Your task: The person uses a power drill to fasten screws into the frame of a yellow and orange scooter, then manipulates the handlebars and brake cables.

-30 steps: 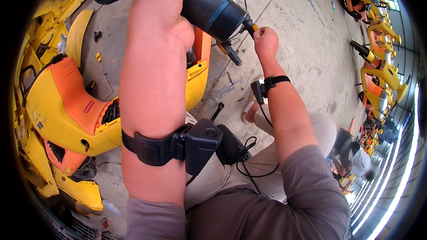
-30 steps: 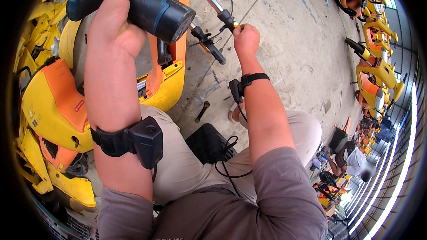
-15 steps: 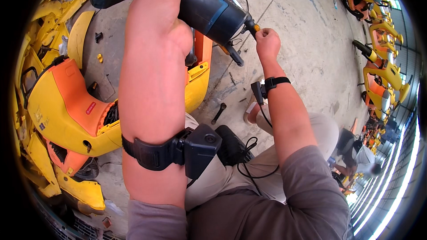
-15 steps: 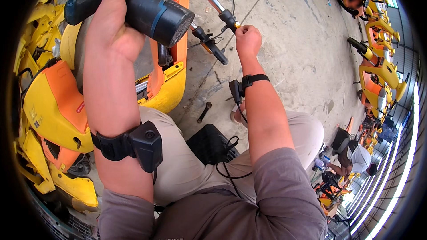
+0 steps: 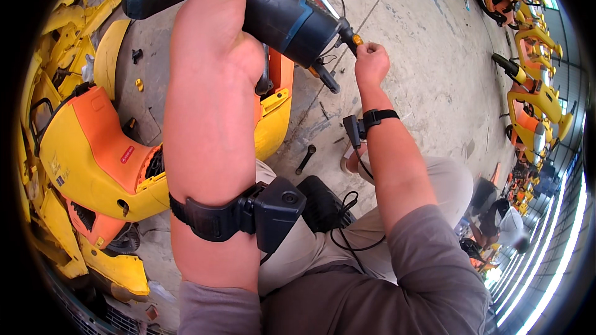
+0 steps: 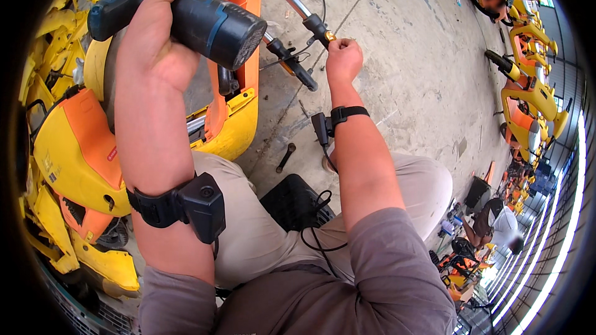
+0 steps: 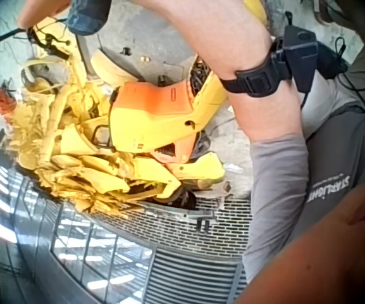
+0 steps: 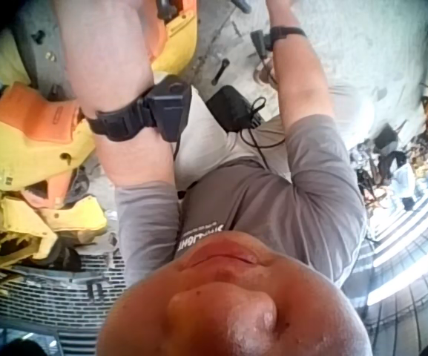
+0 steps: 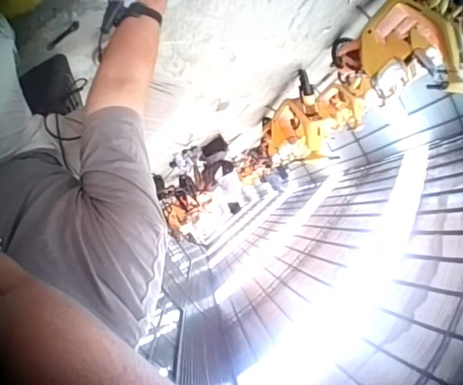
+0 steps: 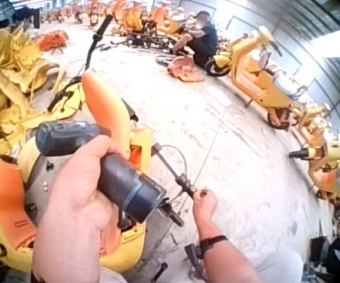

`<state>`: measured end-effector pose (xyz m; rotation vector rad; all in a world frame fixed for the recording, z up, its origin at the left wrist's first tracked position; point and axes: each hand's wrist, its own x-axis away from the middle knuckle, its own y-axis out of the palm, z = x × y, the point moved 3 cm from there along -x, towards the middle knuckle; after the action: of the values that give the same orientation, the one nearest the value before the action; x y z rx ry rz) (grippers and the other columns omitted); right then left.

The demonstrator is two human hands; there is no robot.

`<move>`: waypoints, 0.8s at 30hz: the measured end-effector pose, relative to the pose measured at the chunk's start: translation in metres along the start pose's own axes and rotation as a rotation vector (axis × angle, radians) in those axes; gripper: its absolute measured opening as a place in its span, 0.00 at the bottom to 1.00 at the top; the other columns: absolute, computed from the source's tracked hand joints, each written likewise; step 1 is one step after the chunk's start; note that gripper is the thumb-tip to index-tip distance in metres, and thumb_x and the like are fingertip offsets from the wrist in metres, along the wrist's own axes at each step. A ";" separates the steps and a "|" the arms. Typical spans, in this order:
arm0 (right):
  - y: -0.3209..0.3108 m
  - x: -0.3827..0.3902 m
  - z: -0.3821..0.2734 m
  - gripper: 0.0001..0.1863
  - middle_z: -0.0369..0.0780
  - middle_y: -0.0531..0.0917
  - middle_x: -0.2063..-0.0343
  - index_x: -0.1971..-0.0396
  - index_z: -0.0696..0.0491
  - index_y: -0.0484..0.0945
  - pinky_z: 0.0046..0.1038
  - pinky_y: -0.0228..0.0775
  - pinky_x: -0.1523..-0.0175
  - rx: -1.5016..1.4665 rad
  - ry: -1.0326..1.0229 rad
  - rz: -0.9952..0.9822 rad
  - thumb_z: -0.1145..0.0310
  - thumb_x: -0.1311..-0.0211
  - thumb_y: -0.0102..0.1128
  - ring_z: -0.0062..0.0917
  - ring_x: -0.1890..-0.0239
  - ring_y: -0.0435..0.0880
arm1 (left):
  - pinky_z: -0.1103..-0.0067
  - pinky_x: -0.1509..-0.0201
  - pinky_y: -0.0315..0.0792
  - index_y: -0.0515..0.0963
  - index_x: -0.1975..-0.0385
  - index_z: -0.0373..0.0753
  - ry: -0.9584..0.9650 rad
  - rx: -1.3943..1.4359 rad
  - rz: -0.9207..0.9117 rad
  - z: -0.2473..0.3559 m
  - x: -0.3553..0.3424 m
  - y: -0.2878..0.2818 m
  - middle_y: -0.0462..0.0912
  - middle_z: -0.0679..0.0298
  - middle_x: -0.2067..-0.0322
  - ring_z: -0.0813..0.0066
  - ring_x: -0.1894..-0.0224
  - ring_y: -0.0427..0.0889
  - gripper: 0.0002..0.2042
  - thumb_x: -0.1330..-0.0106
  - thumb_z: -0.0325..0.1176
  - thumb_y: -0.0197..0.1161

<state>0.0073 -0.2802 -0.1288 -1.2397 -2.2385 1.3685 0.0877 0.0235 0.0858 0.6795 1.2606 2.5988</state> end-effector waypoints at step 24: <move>-0.013 0.004 0.037 0.15 0.44 0.84 0.61 0.56 0.56 0.83 0.34 0.72 0.48 -0.179 -0.143 -0.039 0.65 0.41 0.65 0.34 0.58 0.81 | 0.69 0.52 0.77 0.75 0.65 0.31 -0.011 -0.211 0.321 -0.008 -0.015 0.002 0.81 0.56 0.68 0.65 0.64 0.81 0.07 0.41 0.26 0.63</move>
<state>-0.0235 -0.3025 -0.1384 -1.1791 -2.5173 1.3054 0.0974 0.0111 0.0783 0.9185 0.9184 2.9204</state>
